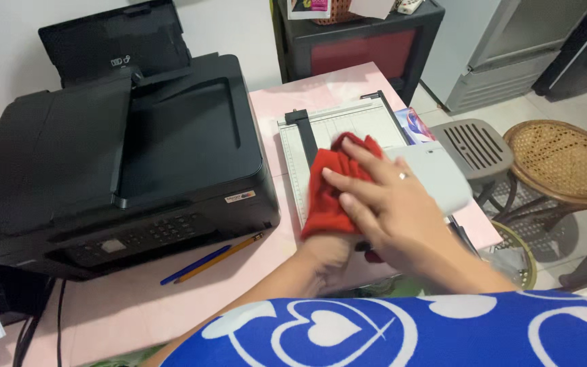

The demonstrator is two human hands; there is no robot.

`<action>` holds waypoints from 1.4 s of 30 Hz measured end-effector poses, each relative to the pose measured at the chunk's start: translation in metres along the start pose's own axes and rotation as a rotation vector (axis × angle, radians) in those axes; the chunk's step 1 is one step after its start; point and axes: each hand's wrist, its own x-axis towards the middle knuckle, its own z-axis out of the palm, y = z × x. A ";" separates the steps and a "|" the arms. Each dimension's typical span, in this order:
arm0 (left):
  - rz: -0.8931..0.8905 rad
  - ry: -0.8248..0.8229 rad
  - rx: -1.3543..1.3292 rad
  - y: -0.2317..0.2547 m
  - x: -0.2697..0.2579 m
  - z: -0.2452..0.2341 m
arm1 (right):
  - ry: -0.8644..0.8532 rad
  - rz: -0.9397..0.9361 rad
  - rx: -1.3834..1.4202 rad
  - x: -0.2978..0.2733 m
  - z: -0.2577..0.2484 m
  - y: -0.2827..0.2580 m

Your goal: The person wipes a black printer, a white paper cutter, and a pink tabletop using a red cloth. The person moves a book and a pencil aside to access the surfaces and continues wiping different parts of the equipment and table.

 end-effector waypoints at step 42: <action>0.629 0.149 1.498 0.042 -0.055 -0.015 | 0.822 0.397 0.846 0.000 -0.052 0.078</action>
